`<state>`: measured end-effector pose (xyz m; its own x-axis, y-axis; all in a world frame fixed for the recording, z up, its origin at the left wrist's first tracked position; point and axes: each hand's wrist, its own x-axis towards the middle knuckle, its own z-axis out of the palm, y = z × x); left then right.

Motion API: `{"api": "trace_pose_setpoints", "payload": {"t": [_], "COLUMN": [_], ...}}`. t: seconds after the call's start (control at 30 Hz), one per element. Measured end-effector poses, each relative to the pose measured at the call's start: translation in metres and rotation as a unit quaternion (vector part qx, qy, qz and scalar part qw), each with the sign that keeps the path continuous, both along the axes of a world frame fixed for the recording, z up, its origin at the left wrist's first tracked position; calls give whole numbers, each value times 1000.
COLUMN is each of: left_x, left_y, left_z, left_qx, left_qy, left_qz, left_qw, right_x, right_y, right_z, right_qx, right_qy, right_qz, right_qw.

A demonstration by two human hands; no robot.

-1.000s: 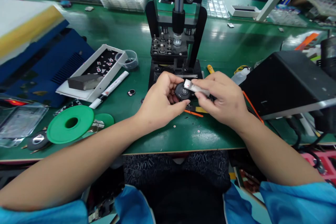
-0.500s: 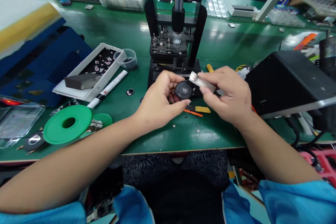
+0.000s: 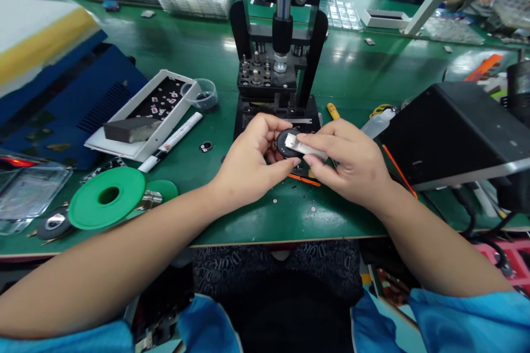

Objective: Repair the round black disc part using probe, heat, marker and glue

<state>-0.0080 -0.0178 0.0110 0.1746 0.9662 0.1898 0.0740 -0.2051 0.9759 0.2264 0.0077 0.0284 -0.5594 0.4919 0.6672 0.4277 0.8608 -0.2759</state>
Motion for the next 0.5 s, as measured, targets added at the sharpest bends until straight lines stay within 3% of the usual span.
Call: {"api": "trace_pose_setpoints", "payload": {"t": [0.23, 0.5], "left_x": [0, -1], "left_y": [1, 3], "left_z": [0, 0], "left_qx": [-1, 5], "left_qy": [5, -13], "left_qz": [7, 12], "left_qw": [1000, 1000], "right_x": [10, 7], "right_y": [5, 7], "right_z": [12, 5], "right_qx": [-4, 12], "right_qy": [-18, -23], "right_qz": [13, 37], "right_qw": [1000, 999]}}
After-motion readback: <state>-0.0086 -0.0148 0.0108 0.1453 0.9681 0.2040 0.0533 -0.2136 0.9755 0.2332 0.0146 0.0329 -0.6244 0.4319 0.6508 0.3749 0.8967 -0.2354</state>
